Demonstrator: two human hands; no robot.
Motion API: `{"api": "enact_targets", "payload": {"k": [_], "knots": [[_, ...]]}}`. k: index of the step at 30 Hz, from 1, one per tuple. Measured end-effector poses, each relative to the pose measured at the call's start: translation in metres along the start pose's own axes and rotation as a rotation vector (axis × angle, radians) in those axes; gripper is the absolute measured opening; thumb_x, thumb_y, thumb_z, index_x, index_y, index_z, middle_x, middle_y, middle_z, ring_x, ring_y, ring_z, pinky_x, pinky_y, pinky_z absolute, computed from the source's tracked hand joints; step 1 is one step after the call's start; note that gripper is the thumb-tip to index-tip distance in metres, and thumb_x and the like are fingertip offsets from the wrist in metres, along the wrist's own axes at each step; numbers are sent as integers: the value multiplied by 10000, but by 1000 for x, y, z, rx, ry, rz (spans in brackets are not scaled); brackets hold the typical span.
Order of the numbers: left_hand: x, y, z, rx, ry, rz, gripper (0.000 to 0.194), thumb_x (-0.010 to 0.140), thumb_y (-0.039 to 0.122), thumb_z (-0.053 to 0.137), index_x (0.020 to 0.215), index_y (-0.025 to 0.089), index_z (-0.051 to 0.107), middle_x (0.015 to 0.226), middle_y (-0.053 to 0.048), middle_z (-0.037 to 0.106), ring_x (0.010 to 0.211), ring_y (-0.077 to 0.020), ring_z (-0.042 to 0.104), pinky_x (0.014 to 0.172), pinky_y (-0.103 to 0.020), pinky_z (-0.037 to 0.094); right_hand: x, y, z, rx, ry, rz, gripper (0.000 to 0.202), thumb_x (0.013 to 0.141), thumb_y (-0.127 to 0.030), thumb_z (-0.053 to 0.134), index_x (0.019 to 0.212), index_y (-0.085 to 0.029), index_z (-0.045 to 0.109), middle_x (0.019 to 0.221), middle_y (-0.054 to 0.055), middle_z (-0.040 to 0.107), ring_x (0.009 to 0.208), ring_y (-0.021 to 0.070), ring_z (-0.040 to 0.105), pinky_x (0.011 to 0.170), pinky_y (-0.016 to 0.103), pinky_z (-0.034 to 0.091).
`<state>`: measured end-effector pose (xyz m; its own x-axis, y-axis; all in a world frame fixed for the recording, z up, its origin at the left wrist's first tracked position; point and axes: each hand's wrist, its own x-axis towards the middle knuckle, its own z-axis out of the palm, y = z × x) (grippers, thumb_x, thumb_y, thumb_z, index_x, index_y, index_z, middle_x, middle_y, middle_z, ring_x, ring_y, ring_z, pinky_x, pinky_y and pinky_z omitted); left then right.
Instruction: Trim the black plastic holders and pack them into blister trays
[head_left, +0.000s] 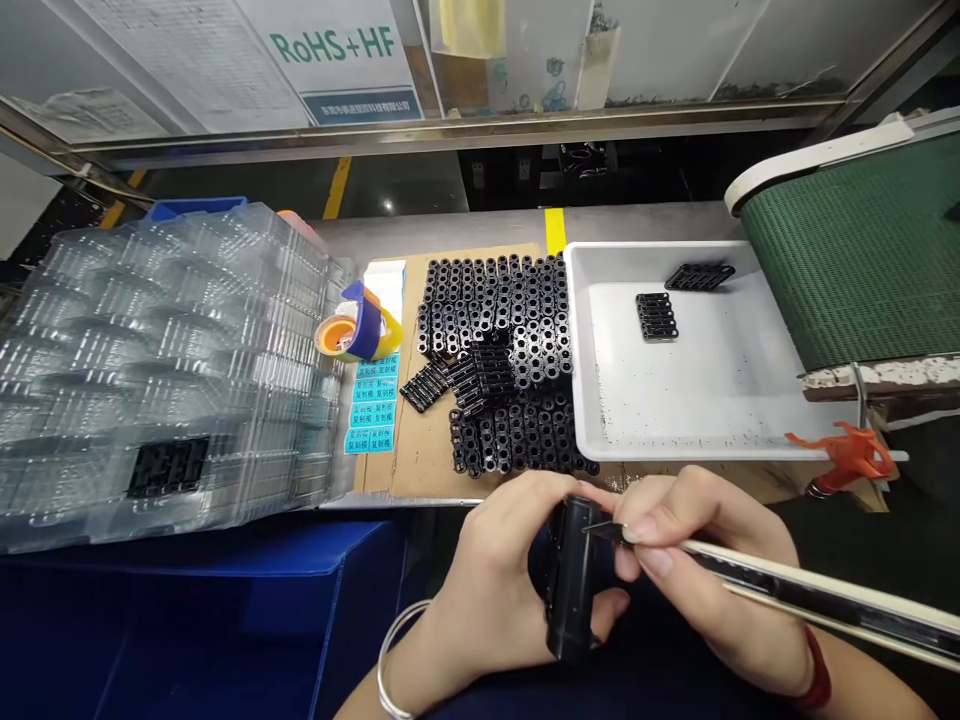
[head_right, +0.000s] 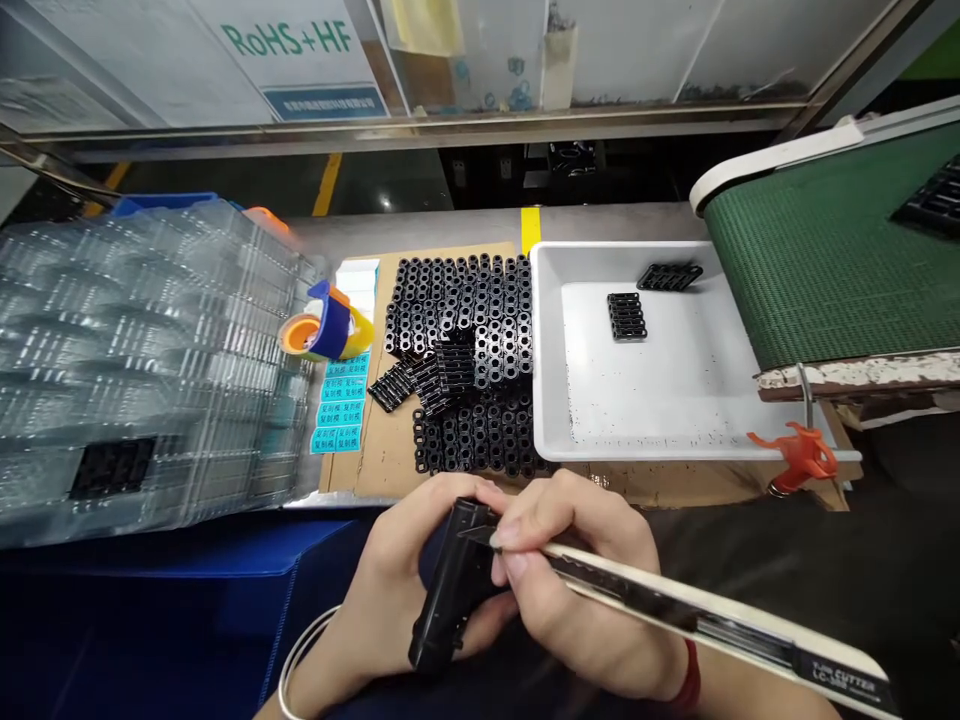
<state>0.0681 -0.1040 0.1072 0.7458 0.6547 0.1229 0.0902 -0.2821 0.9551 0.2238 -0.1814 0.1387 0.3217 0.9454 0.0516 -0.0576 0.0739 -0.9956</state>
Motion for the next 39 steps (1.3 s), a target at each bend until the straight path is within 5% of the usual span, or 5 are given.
{"api": "enact_targets", "payload": {"k": [9, 14, 24, 28, 39], "knots": [[-4, -21, 2, -566, 214, -169, 862, 594, 720, 833, 1295, 288, 578, 1350, -102, 655, 1168, -314, 665, 1000, -466, 558, 9, 12, -2, 359, 120, -88, 77, 920, -212, 716, 904, -287, 724, 688, -60, 683, 654, 96, 652, 1112, 375, 523], [-10, -41, 19, -1107, 235, -405, 892, 653, 920, 588, 1372, 397, 513, 1491, -72, 551, 985, -214, 688, 692, -299, 603, 21, 15, 12, 469, 99, -193, 103, 940, -194, 676, 941, -286, 722, 716, -65, 696, 669, 67, 661, 1125, 320, 506], [-23, -60, 49, -1209, 108, -559, 885, 694, 979, 392, 1117, 269, 709, 954, -68, 677, 725, -131, 620, 658, -224, 589, 14, 29, 30, 375, 111, -243, 96, 959, -220, 662, 971, -309, 694, 724, -57, 647, 688, 95, 664, 1104, 461, 537], [-19, -50, 44, -1388, 90, -633, 813, 596, 894, 672, 1100, 258, 730, 815, -15, 656, 634, -60, 611, 578, -80, 537, 14, 28, 30, 329, 134, -243, 115, 976, -212, 648, 989, -317, 693, 749, -61, 667, 733, 86, 665, 1107, 432, 534], [-20, -44, 38, -1502, 25, -668, 795, 569, 840, 749, 1085, 235, 744, 900, -18, 690, 680, -37, 637, 597, -23, 518, 16, 21, 30, 178, 171, -304, 110, 947, -205, 673, 915, -305, 707, 676, -48, 667, 615, 116, 667, 1000, 465, 610]]}}
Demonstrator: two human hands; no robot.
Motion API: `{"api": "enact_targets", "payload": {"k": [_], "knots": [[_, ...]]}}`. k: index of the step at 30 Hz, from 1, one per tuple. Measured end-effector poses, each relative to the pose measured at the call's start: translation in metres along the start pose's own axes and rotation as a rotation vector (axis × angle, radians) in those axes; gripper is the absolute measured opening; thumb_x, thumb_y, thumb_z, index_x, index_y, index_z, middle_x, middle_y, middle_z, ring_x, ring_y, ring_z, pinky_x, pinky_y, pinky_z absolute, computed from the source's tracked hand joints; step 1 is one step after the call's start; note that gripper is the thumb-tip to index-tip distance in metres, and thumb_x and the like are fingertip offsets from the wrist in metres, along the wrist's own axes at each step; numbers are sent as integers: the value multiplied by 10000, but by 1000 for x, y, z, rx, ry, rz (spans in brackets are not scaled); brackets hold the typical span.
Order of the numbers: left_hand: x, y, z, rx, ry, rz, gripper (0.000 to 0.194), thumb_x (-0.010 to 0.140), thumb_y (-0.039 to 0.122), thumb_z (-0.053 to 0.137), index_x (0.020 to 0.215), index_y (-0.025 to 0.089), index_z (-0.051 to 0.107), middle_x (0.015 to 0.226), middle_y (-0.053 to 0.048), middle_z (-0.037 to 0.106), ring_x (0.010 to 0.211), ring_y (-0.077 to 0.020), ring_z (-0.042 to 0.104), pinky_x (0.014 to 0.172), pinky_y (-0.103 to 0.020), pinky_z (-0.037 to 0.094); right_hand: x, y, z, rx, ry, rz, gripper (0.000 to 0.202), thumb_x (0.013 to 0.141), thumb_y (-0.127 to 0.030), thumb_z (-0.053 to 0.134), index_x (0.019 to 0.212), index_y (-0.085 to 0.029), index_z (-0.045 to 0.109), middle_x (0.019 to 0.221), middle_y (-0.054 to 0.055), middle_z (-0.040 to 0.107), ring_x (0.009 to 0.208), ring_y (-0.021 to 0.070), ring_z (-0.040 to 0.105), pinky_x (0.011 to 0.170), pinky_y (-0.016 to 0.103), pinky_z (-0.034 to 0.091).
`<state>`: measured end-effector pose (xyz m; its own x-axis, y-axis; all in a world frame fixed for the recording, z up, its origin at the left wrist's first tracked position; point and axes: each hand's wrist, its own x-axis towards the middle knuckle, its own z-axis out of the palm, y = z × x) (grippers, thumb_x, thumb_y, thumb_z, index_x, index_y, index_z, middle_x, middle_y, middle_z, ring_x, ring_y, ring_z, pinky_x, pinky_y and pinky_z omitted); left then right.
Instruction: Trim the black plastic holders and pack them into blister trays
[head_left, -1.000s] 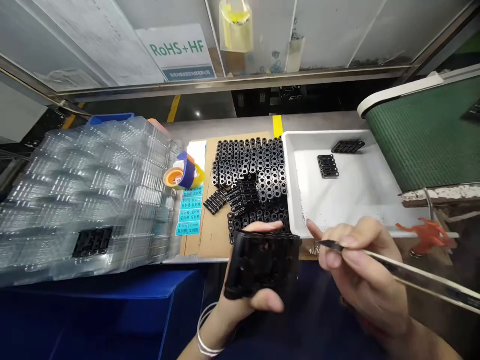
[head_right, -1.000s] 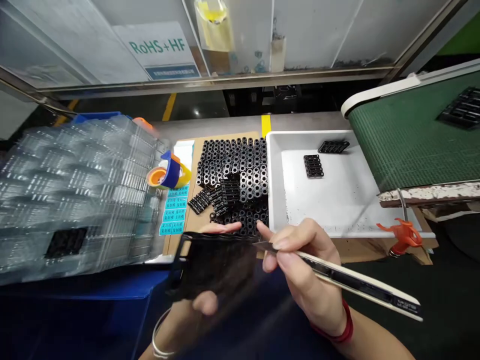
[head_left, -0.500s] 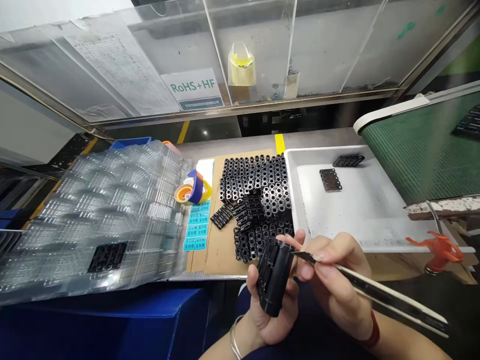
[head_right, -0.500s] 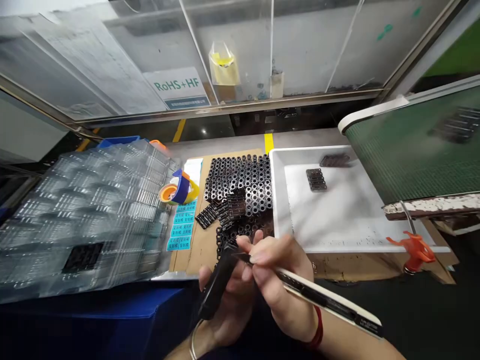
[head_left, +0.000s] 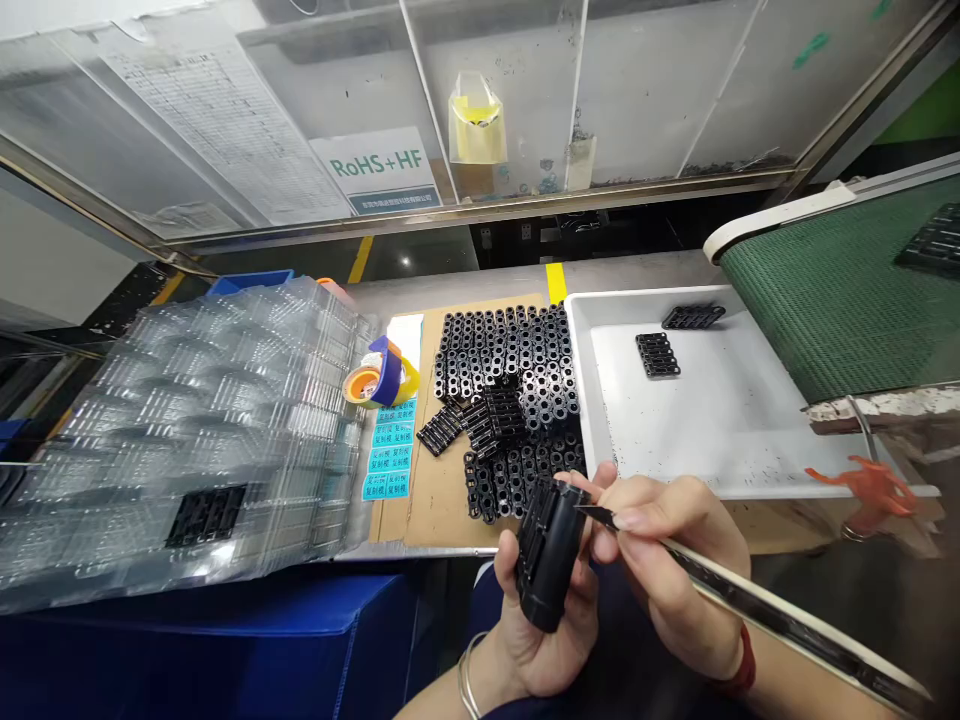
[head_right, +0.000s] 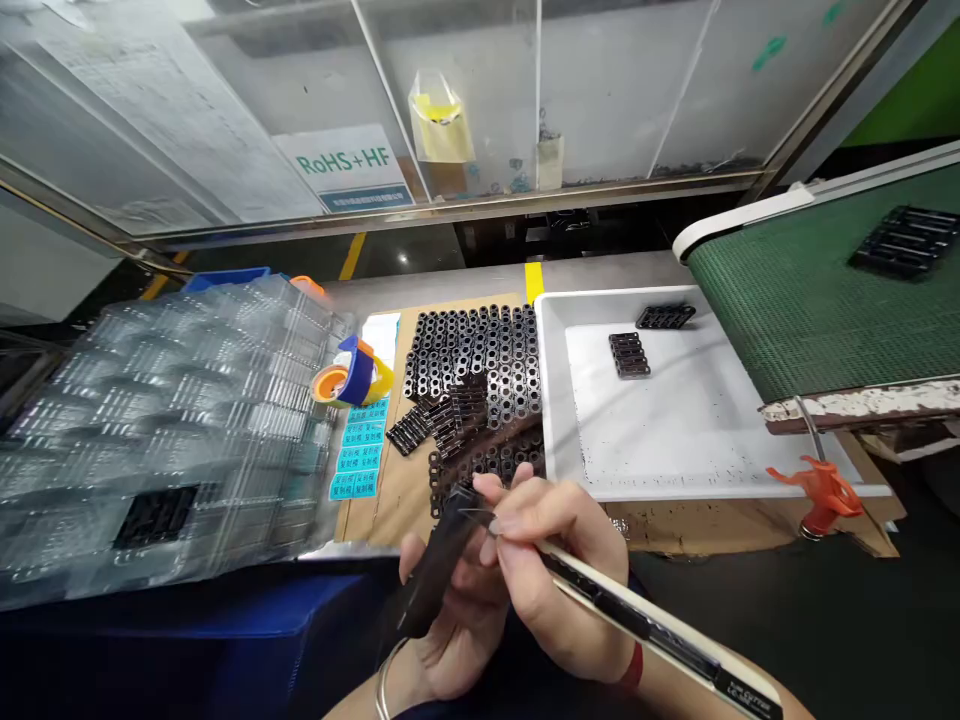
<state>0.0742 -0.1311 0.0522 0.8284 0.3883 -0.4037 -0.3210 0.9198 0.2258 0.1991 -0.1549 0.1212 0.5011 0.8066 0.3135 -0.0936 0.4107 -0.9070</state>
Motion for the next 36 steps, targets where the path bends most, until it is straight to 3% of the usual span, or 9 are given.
{"api": "enact_targets", "payload": {"k": [5, 9, 15, 19, 23, 27, 30, 33, 36], "knots": [[0, -4, -9, 83, 19, -3, 833, 626, 896, 647, 1204, 299, 702, 1030, -28, 708, 778, -68, 660, 654, -80, 540, 0, 0, -2, -3, -27, 7, 98, 961, -231, 668, 908, -302, 711, 669, -53, 670, 616, 101, 668, 1029, 458, 589], [2, -9, -9, 175, 57, 3, 930, 611, 969, 541, 1241, 301, 685, 1034, -59, 694, 812, -135, 668, 697, -208, 588, -2, 0, -5, 51, -79, 25, 110, 969, -221, 656, 953, -311, 717, 710, -54, 679, 648, 93, 673, 1075, 463, 556], [1, -8, -8, 225, 16, 42, 952, 642, 972, 495, 1309, 310, 647, 1144, -76, 697, 899, -187, 682, 801, -295, 607, -5, 5, -7, 108, -76, 59, 139, 968, -194, 644, 976, -319, 703, 719, -52, 679, 675, 111, 667, 1097, 491, 536], [1, -6, -7, 111, -67, 89, 841, 679, 877, 623, 1335, 352, 643, 1332, -14, 675, 937, -120, 677, 781, -162, 569, -4, 3, -9, 156, -173, 98, 95, 965, -244, 650, 972, -320, 707, 709, -58, 671, 660, 121, 659, 1156, 542, 460], [-1, 0, 2, -60, -226, 146, 557, 807, 718, 667, 1301, 460, 655, 1414, 82, 647, 901, -38, 692, 734, -64, 525, -3, -1, -16, 232, -198, 149, 83, 965, -259, 645, 970, -303, 714, 697, -55, 688, 658, 124, 666, 1170, 517, 443], [-4, 9, 15, -101, -381, 212, 413, 876, 585, 679, 1283, 535, 635, 1403, 113, 651, 1062, -126, 717, 842, -184, 584, 0, 0, -25, 168, -47, 108, 79, 977, -276, 644, 976, -289, 722, 718, -63, 727, 665, 89, 689, 1142, 329, 466], [-5, 11, 19, -55, -442, 305, 436, 910, 519, 662, 1325, 594, 551, 1430, 134, 606, 1234, -196, 650, 926, -301, 601, 3, 2, -32, 86, -6, 81, 228, 1062, -381, 495, 1085, -310, 711, 690, -82, 746, 627, 77, 715, 1148, 281, 443], [-3, 14, 16, 102, -382, 449, 641, 811, 515, 769, 1375, 581, 472, 1400, 53, 546, 1195, -233, 632, 738, -267, 621, 3, 1, -39, -28, -12, 67, 294, 1086, -407, 421, 1084, -310, 699, 732, -76, 773, 691, 86, 741, 1136, 296, 464], [-2, 20, 11, 617, -160, 602, 741, 689, 448, 876, 1341, 446, 523, 1227, -30, 489, 947, -191, 618, 649, -260, 576, -2, -3, -43, -183, -81, 93, 205, 1052, -413, 512, 1019, -296, 677, 984, -34, 801, 922, 121, 745, 1035, 279, 538]]}}
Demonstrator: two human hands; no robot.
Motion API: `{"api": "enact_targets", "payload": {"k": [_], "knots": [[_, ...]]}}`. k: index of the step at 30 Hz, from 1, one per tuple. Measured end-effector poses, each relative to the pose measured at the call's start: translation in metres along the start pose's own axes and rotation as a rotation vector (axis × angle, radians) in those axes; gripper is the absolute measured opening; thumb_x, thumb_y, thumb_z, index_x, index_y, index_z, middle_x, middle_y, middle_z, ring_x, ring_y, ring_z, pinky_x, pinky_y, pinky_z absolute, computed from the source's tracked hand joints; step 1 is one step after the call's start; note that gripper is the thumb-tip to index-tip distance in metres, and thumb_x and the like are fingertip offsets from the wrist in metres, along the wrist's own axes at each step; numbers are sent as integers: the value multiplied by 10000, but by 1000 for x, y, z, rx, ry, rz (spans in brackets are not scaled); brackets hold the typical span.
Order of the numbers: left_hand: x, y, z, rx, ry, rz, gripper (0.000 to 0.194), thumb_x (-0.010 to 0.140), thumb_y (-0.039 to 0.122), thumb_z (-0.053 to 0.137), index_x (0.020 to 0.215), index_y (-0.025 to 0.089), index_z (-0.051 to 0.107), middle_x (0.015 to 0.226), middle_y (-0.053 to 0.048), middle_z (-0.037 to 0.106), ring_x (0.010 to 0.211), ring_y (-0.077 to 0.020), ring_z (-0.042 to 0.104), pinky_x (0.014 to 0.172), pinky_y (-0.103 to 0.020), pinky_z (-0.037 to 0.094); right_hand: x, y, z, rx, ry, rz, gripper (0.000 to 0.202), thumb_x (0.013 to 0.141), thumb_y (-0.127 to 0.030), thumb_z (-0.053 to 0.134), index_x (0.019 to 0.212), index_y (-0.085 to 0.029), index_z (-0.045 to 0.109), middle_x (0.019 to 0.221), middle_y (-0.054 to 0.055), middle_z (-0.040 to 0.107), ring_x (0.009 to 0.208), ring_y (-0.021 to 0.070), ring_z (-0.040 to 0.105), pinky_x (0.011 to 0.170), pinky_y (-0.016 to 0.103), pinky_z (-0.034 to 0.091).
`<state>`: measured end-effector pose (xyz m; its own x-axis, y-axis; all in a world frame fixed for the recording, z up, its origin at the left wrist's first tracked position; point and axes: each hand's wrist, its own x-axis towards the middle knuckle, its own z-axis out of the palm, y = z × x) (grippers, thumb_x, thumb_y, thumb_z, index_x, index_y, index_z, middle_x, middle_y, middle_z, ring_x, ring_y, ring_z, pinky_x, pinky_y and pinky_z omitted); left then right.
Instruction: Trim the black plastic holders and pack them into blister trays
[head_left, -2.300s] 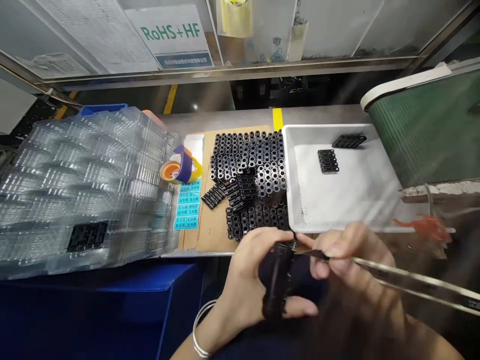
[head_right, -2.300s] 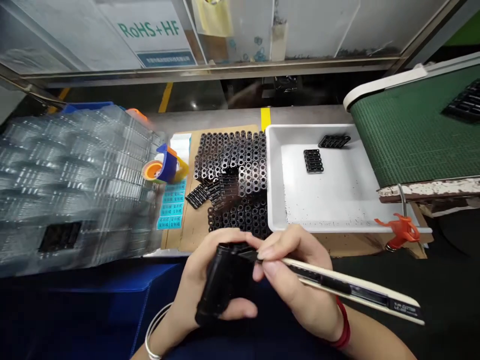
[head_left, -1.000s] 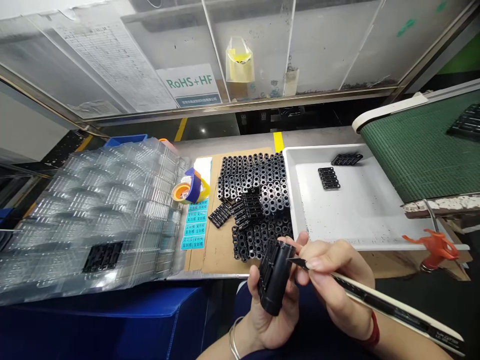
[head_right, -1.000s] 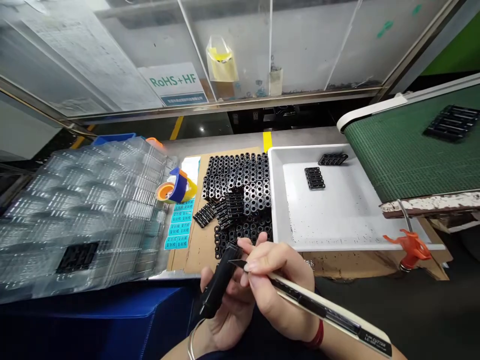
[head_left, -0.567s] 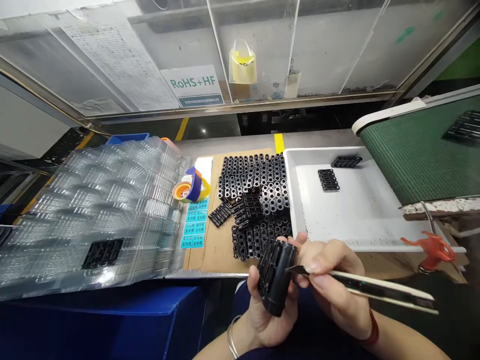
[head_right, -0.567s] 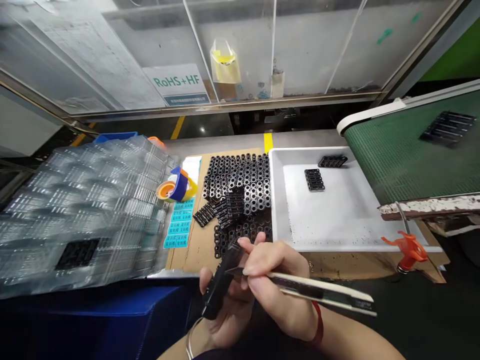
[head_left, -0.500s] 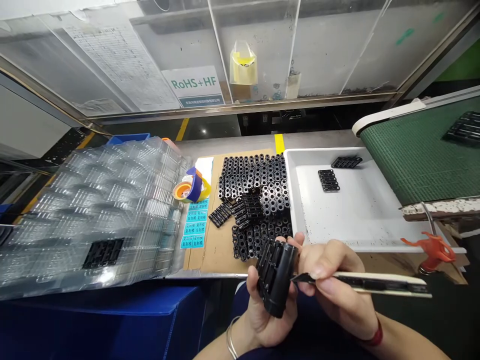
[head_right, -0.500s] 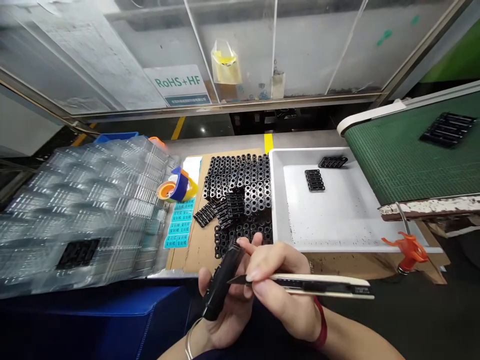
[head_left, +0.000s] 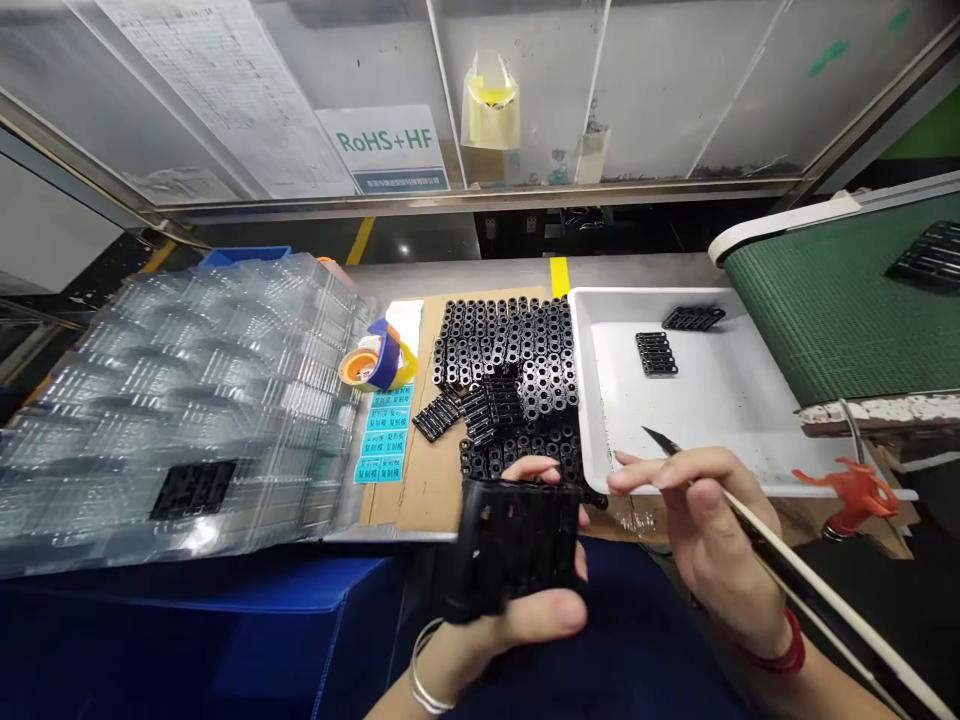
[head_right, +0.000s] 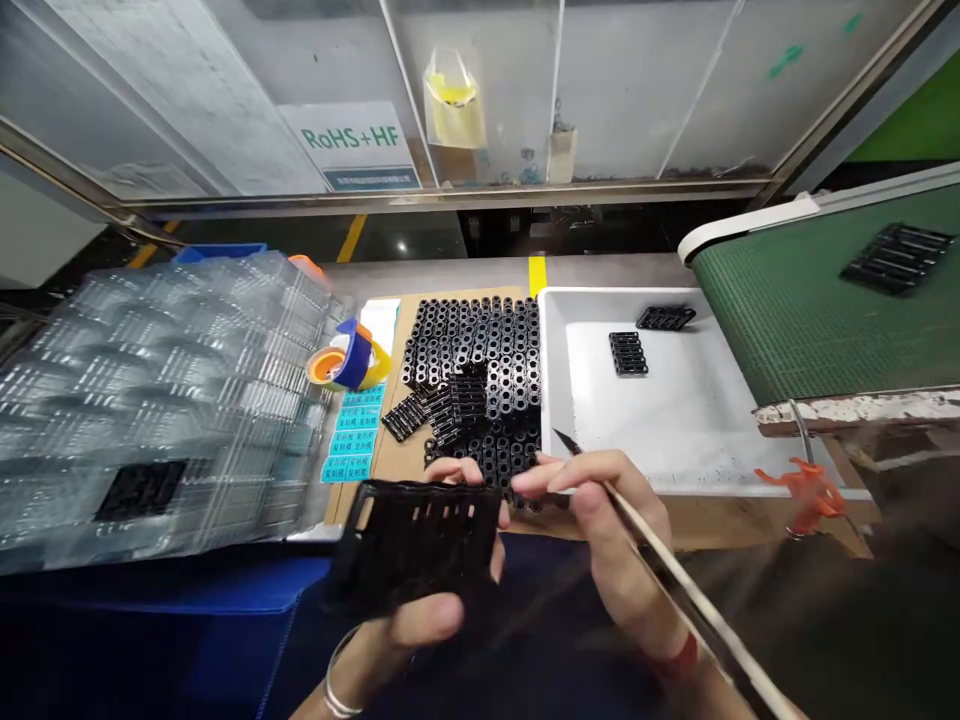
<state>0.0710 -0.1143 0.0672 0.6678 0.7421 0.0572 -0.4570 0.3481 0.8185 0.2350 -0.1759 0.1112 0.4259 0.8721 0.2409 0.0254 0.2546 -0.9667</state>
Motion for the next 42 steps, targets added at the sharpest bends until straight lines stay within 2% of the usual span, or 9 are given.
{"api": "enact_targets", "payload": {"k": [4, 8, 11, 16, 20, 24, 28, 33, 42], "knots": [[2, 4, -8, 905, 185, 43, 573, 693, 177, 797, 1215, 309, 600, 1238, -65, 380, 1010, -214, 576, 872, -399, 568, -6, 1, 4, -148, -104, 24, 194, 927, -435, 717, 956, -283, 600, 1127, -3, 779, 947, 147, 732, 811, 223, 585], [0, 14, -17, 1147, 148, 118, 714, 690, 87, 753, 1315, 363, 545, 1358, -76, 356, 1167, -268, 559, 973, -453, 545, -4, 8, 9, -223, -23, 78, 296, 905, -251, 748, 817, -264, 466, 1009, -14, 801, 943, 151, 743, 759, 216, 566], [-3, 22, -24, 948, 91, 177, 937, 676, 261, 890, 1460, 420, 403, 1432, -81, 425, 1296, -326, 522, 1009, -470, 537, -2, 9, 9, -78, 48, 148, 313, 922, -233, 728, 808, -261, 438, 964, -16, 808, 879, 133, 745, 766, 220, 573], [-8, 16, -25, 316, 153, 83, 1190, 623, 645, 855, 1584, 445, 181, 1423, -87, 588, 1112, -295, 682, 1010, -490, 550, -3, 3, 21, 198, 32, 199, 294, 923, -219, 736, 837, -268, 460, 1007, -54, 809, 871, 92, 757, 787, 186, 585], [-7, 10, -14, -144, 168, -61, 818, 748, 816, 602, 1421, 353, 553, 1291, -77, 695, 1093, -312, 698, 983, -476, 569, -6, -2, 28, 177, -92, 191, 180, 963, -301, 682, 865, -277, 533, 1074, 11, 806, 1074, 218, 747, 918, 365, 605], [2, 19, -5, -461, 168, -95, 582, 904, 731, 477, 1229, 299, 692, 1183, -57, 720, 891, -245, 728, 705, -354, 631, 0, -2, 12, 88, -36, 9, 300, 1040, -482, 496, 942, -268, 683, 810, 13, 751, 787, 166, 710, 788, 298, 570], [9, 28, -4, -579, 141, -128, 519, 940, 658, 495, 1191, 253, 701, 1139, -80, 720, 755, -198, 699, 472, -227, 536, 9, -1, -5, -1, 70, 55, 168, 966, -430, 669, 983, -281, 744, 748, -24, 667, 706, 91, 608, 683, 161, 515], [8, 31, -6, -572, -6, -312, 740, 974, 701, 338, 1282, 119, 675, 809, -123, 740, 598, -145, 643, 494, -196, 510, 11, -3, -3, 158, -22, 294, 151, 831, -398, 830, 874, -272, 761, 692, -10, 716, 620, 93, 649, 574, 149, 532], [1, 28, -4, -584, -72, -469, 825, 951, 759, 279, 1380, 142, 620, 818, -122, 764, 597, -151, 673, 481, -187, 523, 7, 3, 12, 398, -92, 802, 366, 764, -457, 866, 676, -171, 655, 526, -29, 602, 431, 49, 498, 427, 131, 421]]}}
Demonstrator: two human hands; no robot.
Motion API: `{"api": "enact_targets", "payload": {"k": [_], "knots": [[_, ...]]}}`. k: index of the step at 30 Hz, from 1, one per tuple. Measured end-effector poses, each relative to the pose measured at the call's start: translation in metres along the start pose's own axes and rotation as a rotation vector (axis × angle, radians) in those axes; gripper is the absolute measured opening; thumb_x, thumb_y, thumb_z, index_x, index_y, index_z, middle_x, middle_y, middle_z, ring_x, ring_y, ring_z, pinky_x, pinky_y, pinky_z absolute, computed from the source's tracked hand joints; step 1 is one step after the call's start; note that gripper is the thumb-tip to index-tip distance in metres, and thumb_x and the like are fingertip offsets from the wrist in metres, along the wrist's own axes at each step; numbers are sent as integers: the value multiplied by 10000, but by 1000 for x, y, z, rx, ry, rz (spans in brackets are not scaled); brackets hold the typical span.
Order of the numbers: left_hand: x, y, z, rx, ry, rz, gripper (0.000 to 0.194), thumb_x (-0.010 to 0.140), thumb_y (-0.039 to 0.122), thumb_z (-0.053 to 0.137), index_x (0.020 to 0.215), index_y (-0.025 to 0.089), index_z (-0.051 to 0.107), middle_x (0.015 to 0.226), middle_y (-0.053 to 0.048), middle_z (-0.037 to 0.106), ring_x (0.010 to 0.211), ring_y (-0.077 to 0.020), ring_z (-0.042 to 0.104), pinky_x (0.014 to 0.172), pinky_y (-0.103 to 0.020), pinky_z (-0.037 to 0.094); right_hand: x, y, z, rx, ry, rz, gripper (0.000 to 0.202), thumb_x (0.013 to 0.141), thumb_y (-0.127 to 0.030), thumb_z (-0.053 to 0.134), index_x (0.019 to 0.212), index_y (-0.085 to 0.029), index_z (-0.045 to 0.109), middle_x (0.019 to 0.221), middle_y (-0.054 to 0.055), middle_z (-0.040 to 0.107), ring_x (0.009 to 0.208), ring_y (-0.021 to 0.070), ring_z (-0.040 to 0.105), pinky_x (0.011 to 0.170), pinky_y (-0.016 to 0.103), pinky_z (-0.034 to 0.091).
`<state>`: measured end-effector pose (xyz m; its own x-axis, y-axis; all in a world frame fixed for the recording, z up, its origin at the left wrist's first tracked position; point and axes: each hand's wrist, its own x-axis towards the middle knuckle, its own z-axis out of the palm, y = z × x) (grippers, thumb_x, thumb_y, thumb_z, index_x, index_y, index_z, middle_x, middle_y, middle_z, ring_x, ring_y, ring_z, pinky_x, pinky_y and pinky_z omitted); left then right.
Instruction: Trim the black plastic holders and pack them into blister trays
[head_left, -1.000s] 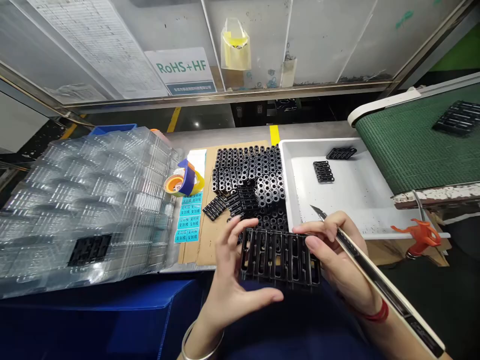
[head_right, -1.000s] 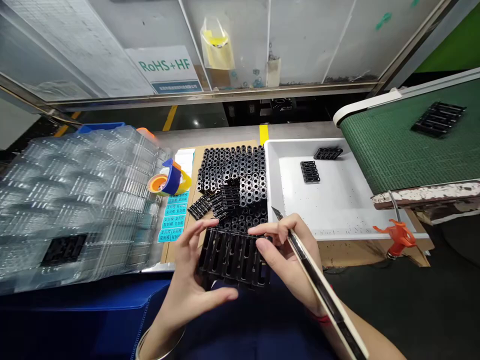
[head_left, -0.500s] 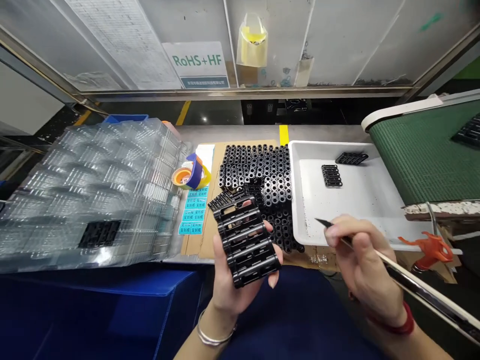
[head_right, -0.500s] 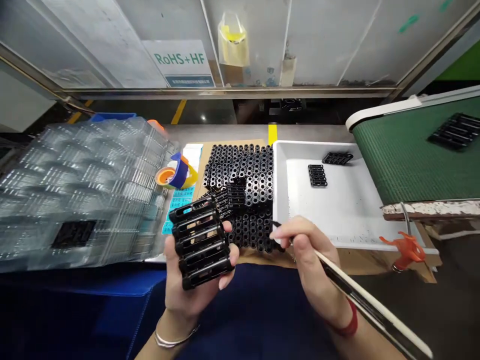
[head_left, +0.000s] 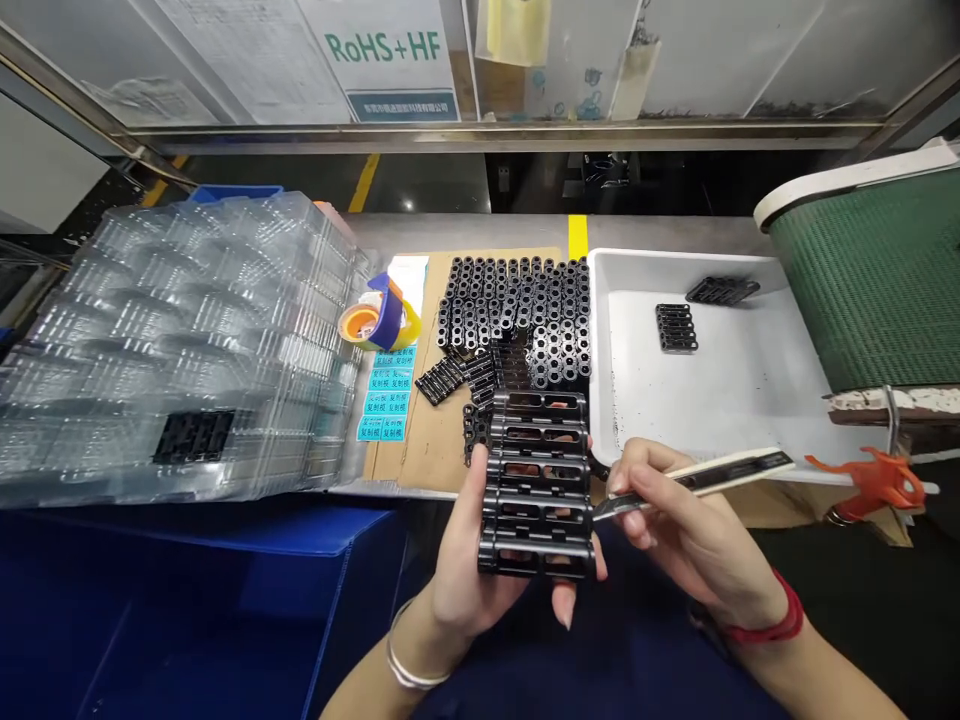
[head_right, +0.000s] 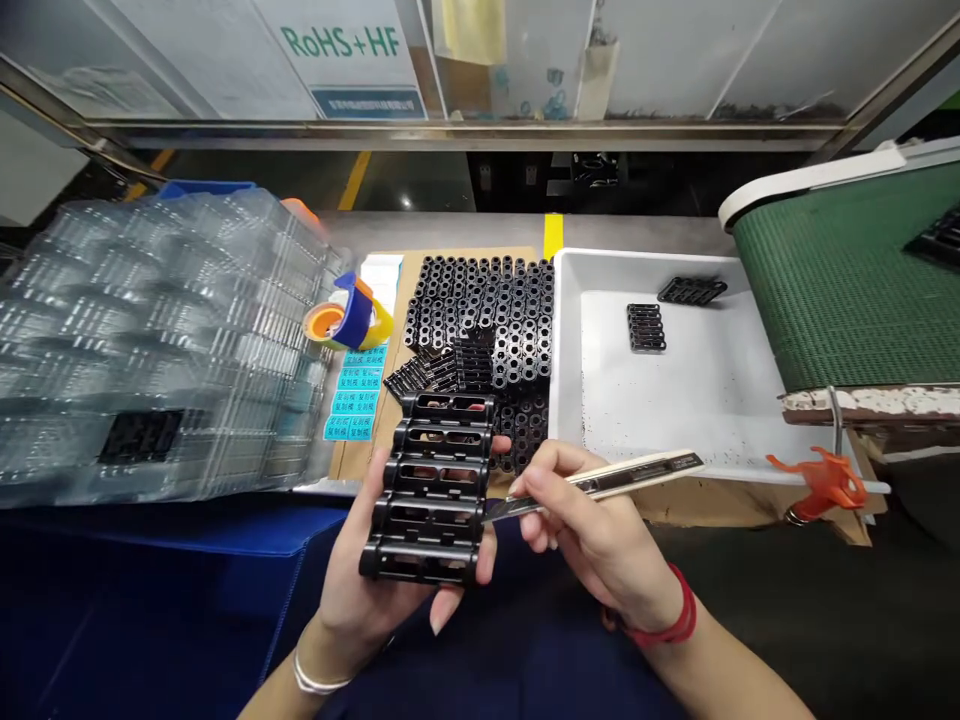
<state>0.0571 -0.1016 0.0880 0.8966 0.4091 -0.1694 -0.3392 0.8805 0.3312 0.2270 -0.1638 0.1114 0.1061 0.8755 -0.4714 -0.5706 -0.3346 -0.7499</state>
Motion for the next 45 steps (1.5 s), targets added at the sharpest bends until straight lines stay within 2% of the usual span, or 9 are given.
{"api": "enact_targets", "payload": {"k": [6, 16, 21, 23, 28, 36, 38, 41, 45], "knots": [[2, -4, 1, -29, -12, -65, 814, 965, 729, 295, 1269, 81, 683, 933, -157, 766, 641, -173, 699, 433, -186, 509, -3, 9, 4, 98, -95, 67, 396, 836, -449, 808, 700, -194, 538, 513, -50, 600, 418, 58, 518, 426, 140, 447], [3, -6, -4, -101, -55, -165, 929, 976, 722, 134, 1190, 10, 691, 909, -195, 755, 528, -138, 651, 402, -185, 474, -5, 10, 10, 26, -62, 98, 438, 835, -509, 787, 694, -203, 509, 498, -67, 557, 381, 97, 578, 380, 176, 422], [1, -7, -8, -141, -53, -157, 877, 986, 708, 167, 1138, 39, 714, 897, -163, 760, 643, -183, 723, 437, -197, 531, -6, 9, 12, 39, -74, 98, 435, 854, -483, 778, 685, -196, 498, 489, -61, 590, 384, 119, 633, 378, 157, 397], [1, -7, -9, -142, -50, -167, 864, 984, 711, 191, 1118, 42, 719, 901, -161, 761, 667, -192, 733, 438, -200, 535, -6, 9, 12, 30, -73, 94, 434, 849, -479, 782, 676, -201, 497, 477, -58, 589, 377, 128, 630, 368, 165, 399], [3, -6, -10, -140, -63, -211, 883, 946, 766, 245, 1097, 36, 717, 858, -158, 756, 553, -164, 688, 393, -196, 478, -6, 9, 9, 8, -46, 82, 436, 827, -483, 800, 647, -206, 517, 463, -44, 593, 359, 101, 549, 366, 190, 443], [3, -5, -9, -120, -94, -212, 936, 978, 715, 103, 1103, 20, 718, 799, -164, 741, 503, -143, 644, 365, -179, 449, -6, 7, 6, -25, -51, 140, 446, 825, -514, 787, 644, -219, 506, 446, -50, 564, 362, 109, 511, 369, 208, 441], [1, -3, -7, -77, -46, -155, 889, 987, 707, 156, 1120, 34, 721, 775, -150, 745, 482, -128, 630, 395, -175, 466, -3, 6, 4, -60, -20, 99, 449, 822, -525, 786, 639, -211, 522, 467, -45, 558, 388, 95, 488, 389, 199, 437], [-3, -2, -2, 14, 96, 77, 733, 989, 678, 338, 1176, 84, 724, 856, -127, 767, 590, -142, 679, 485, -188, 538, -1, 4, 0, -151, 61, -89, 400, 871, -526, 737, 677, -205, 599, 523, -27, 583, 487, 100, 537, 487, 189, 494], [-7, -5, 1, 103, 270, 344, 605, 932, 669, 518, 1175, 162, 739, 1110, -114, 756, 789, -207, 721, 498, -238, 574, -11, 11, -1, -269, 52, -333, 263, 970, -502, 628, 898, -258, 694, 690, -14, 703, 700, 115, 683, 808, 212, 587]]}}
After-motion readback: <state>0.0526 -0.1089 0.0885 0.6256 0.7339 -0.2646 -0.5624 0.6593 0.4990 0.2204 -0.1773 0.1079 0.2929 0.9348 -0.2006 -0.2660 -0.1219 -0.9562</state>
